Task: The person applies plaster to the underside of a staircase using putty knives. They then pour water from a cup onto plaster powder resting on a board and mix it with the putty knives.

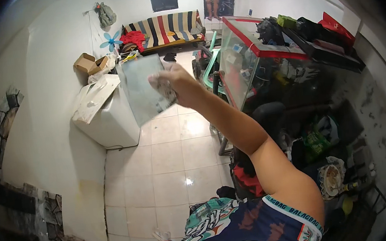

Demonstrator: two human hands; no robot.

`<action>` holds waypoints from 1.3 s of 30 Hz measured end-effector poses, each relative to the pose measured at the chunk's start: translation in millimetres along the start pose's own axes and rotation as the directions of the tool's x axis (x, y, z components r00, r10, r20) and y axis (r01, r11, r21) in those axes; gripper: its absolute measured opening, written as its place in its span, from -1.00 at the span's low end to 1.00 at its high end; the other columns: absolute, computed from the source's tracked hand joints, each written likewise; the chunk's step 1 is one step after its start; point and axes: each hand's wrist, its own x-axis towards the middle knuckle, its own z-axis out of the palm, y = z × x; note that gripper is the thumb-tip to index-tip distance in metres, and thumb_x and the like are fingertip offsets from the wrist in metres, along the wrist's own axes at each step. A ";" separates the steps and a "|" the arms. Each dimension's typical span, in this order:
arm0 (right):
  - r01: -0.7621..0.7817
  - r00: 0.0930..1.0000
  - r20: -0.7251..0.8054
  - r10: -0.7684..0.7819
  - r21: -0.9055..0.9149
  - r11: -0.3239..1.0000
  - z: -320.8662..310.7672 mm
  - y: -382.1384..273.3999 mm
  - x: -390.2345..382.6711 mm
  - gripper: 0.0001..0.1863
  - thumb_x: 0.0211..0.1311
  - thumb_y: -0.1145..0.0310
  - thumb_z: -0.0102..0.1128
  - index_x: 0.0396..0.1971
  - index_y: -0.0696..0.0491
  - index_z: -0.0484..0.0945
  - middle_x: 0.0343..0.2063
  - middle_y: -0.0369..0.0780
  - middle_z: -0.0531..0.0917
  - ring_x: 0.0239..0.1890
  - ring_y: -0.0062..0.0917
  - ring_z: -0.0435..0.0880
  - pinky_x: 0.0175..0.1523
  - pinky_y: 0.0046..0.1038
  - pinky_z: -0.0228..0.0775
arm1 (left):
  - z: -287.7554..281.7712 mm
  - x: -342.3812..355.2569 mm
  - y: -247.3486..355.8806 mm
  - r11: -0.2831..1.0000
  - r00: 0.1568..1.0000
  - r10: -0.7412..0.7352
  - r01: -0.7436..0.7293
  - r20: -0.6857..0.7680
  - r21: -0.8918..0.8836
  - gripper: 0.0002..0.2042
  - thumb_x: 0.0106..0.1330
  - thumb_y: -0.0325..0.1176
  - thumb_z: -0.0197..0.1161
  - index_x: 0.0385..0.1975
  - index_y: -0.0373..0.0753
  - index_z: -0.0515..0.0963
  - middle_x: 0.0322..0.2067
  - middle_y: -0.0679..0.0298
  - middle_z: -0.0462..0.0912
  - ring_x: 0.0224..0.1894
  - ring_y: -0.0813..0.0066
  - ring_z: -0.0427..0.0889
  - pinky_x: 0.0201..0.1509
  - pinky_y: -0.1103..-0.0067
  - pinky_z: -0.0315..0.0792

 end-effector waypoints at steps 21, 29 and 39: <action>-0.257 0.608 -0.711 0.353 0.244 0.935 -300.0 259.5 -289.9 -0.67 0.11 0.58 -0.05 -0.07 0.25 0.42 -0.22 -0.10 0.61 -0.20 -0.24 0.65 -0.09 -0.16 0.54 | -15.1 -19.7 -50.5 0.980 0.966 -0.198 0.191 0.169 0.056 -0.56 0.24 -0.10 0.11 -0.09 -0.39 0.48 -0.15 -0.18 0.56 -0.04 -0.12 0.52 -0.02 0.24 0.38; -0.138 0.813 -0.539 0.221 0.190 0.972 -173.7 174.3 -181.3 -0.61 0.20 0.50 -0.01 0.05 0.21 0.33 -0.07 -0.14 0.55 -0.08 -0.33 0.59 -0.03 -0.27 0.53 | -6.3 60.7 58.8 0.981 0.980 0.193 -0.191 -0.043 0.041 -0.61 0.19 -0.46 0.07 0.05 -0.38 0.37 -0.06 -0.09 0.53 0.01 0.02 0.51 0.06 0.35 0.39; -0.205 0.892 -0.381 0.243 0.139 0.969 -113.8 150.6 -165.2 -0.78 0.11 0.56 0.17 -0.21 0.18 0.49 -0.34 -0.28 0.61 -0.36 -0.60 0.58 -0.21 -0.58 0.44 | -32.1 -59.8 329.8 0.187 0.802 0.431 0.369 0.414 -0.910 -0.54 0.20 -0.44 0.06 0.14 -0.27 0.23 -0.05 0.15 0.47 -0.02 0.26 0.53 0.05 0.36 0.50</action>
